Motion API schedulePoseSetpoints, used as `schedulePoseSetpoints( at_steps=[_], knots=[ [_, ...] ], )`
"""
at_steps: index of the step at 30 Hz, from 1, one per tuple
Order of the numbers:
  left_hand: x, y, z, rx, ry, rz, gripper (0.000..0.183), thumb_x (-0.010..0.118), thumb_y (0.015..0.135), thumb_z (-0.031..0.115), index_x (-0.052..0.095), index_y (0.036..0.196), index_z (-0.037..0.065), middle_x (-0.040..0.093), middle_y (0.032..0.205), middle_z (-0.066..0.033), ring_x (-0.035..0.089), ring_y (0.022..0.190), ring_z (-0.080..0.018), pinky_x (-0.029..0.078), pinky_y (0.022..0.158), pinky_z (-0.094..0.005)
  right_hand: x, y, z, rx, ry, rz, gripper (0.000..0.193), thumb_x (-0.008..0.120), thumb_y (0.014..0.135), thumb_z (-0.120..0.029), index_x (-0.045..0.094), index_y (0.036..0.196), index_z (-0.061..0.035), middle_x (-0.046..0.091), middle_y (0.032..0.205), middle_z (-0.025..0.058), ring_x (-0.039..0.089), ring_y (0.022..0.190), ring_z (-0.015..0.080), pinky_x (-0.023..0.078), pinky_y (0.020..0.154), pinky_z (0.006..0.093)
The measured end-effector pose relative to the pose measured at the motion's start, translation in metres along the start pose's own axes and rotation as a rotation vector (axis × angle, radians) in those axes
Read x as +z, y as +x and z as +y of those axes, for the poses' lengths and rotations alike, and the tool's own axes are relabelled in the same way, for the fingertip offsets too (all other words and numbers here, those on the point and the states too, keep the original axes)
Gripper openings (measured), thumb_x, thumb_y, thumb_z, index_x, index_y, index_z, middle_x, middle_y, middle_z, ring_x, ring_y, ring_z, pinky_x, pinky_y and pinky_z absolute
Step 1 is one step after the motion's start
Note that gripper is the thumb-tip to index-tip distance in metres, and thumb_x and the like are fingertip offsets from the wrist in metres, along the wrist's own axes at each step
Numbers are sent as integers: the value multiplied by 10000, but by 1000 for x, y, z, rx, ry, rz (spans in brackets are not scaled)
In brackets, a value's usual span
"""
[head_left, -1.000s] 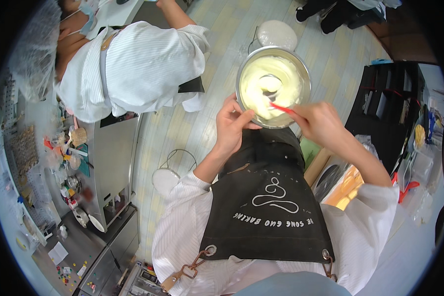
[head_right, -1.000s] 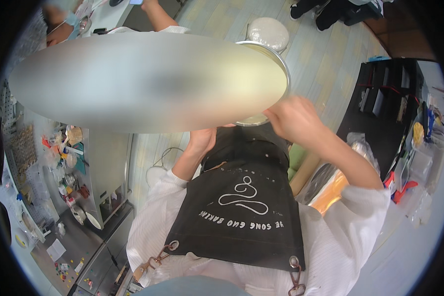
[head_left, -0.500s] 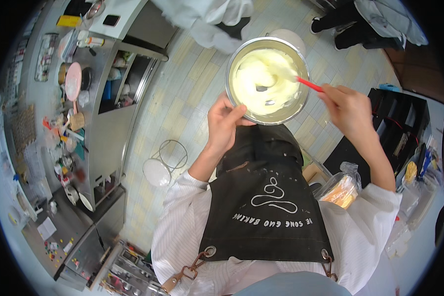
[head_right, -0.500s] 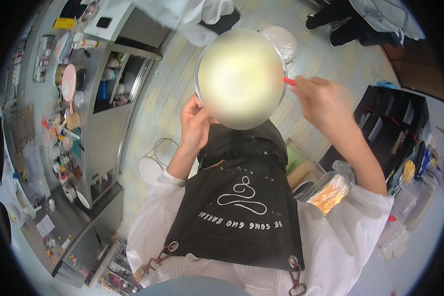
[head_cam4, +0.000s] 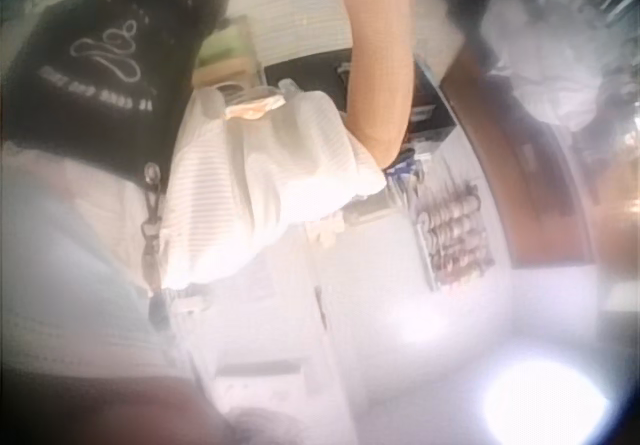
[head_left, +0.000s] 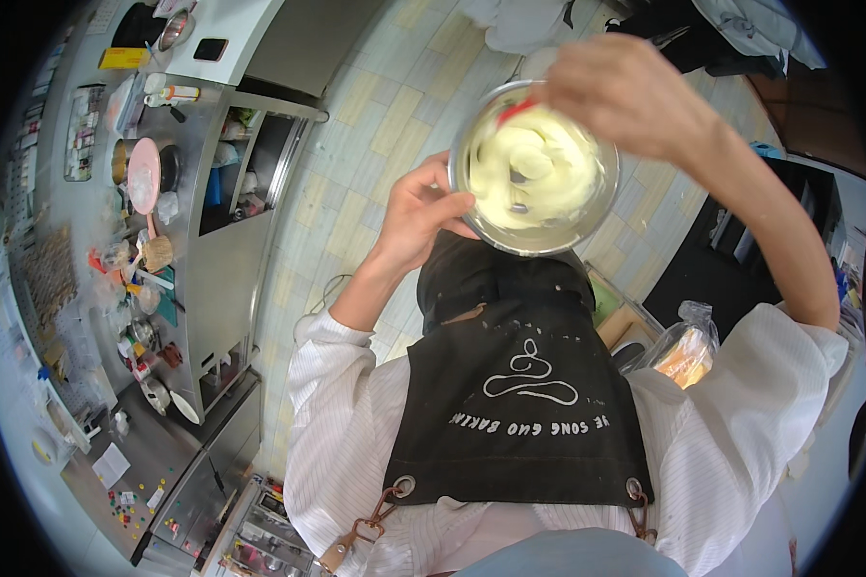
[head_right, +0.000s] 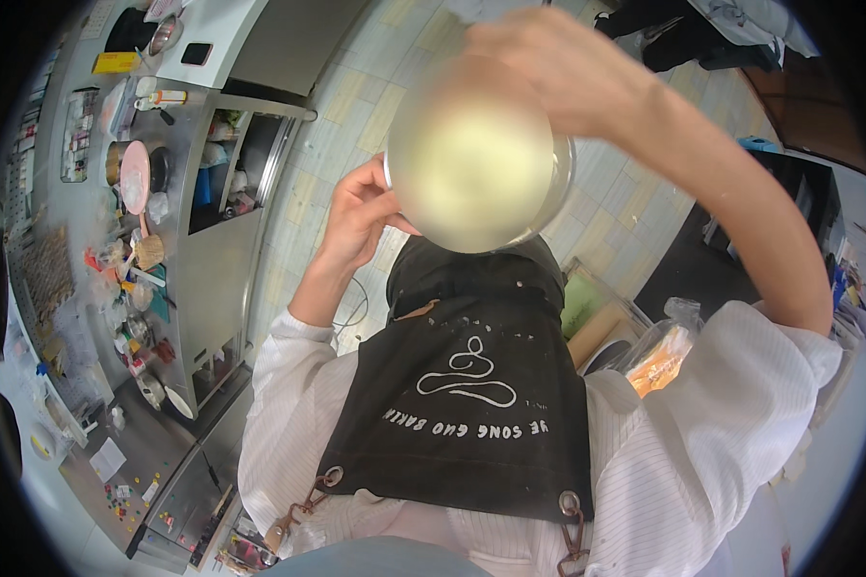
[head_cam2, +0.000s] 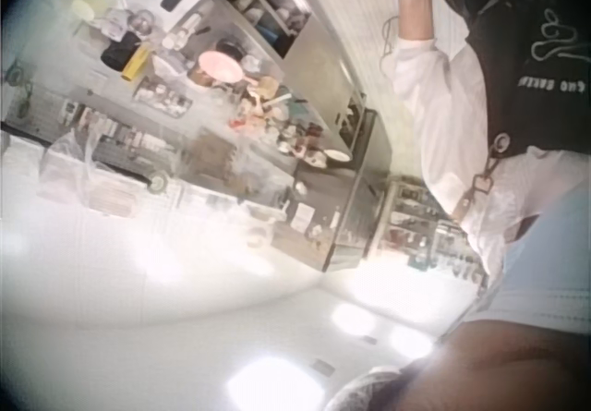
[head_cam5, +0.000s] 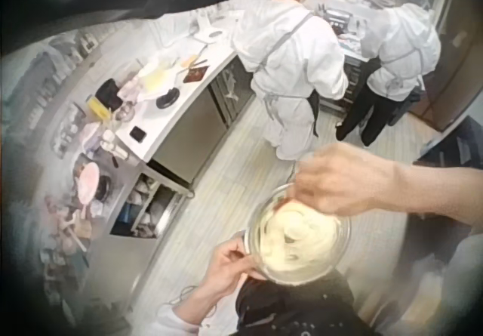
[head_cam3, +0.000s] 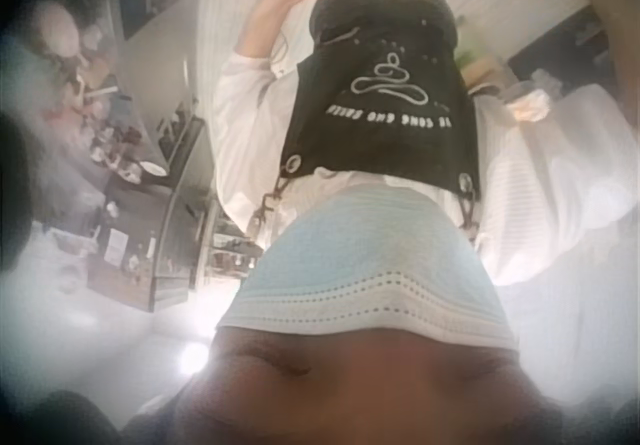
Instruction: The person adds ingredients to a metal bowl and mixes them with a spatula. They retrieve a small bottle from a refrigerator, pour its contents into the bowl, and continue mixing. The person also washes a spatula at the sink and handles a chocolate bar before resuming mixing.
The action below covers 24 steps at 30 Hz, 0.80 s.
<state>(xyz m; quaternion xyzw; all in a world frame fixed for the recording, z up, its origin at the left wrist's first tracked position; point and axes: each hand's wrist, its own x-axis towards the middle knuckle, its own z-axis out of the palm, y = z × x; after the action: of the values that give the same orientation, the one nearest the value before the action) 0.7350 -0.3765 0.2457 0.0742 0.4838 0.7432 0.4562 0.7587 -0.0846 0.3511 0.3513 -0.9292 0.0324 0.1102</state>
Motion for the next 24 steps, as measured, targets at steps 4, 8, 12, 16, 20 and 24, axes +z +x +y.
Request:
schedulePoseSetpoints(
  at_steps=[4, 8, 12, 16, 20, 24],
  knots=[
    [-26, -4, 15, 121, -34, 130, 172, 635, 853, -40, 522, 730, 2, 467, 1330, -174, 666, 992, -276, 652, 627, -314, -7, -17, -4, 359, -73, -333, 84, 640, 818, -68, 683, 877, -27, 608, 690, 131, 617, 662, 282, 471, 566, 394],
    [-44, 1, 12, 303, -32, 220, 171, 649, 851, -27, 527, 735, 2, 390, 1396, -183, 658, 1022, -285, 656, 655, -313, 20, 0, -59, 662, 585, -313, 122, 650, 879, -98, 674, 801, -7, 482, 538, 185, 499, 478, 323, 400, 494, 393],
    [-52, 3, 1, 338, -102, 230, 157, 637, 869, -27, 531, 756, 1, 448, 1281, -153, 660, 991, -259, 661, 653, -328, 35, 71, -79, 1450, 1471, -446, 256, 602, 966, -216, 681, 876, 11, 569, 579, 49, 423, 442, 93, 346, 445, 263],
    [-76, 0, 10, 318, -192, 273, 142, 611, 883, -42, 530, 779, 11, 569, 1113, -131, 682, 903, -229, 662, 630, -334, 54, 89, -54, 1380, 1228, -136, 279, 583, 981, -249, 659, 1000, 19, 618, 663, 19, 430, 466, 45, 344, 439, 217],
    [-95, -1, 24, 271, -280, 313, 167, 614, 884, -29, 517, 761, 27, 571, 1171, -148, 687, 914, -249, 655, 623, -334, 52, 87, -43, 1157, 869, -137, 243, 623, 926, -185, 627, 1093, -9, 659, 677, 61, 549, 491, 158, 457, 497, 297],
    [-110, 11, 28, 249, -367, 367, 147, 606, 900, -7, 522, 798, 57, 654, 1008, -110, 694, 837, -222, 641, 610, -351, 84, 98, -39, 872, 597, 113, 254, 687, 872, -113, 605, 1104, -49, 604, 1034, 156, 639, 787, 268, 528, 673, 348]
  ],
)
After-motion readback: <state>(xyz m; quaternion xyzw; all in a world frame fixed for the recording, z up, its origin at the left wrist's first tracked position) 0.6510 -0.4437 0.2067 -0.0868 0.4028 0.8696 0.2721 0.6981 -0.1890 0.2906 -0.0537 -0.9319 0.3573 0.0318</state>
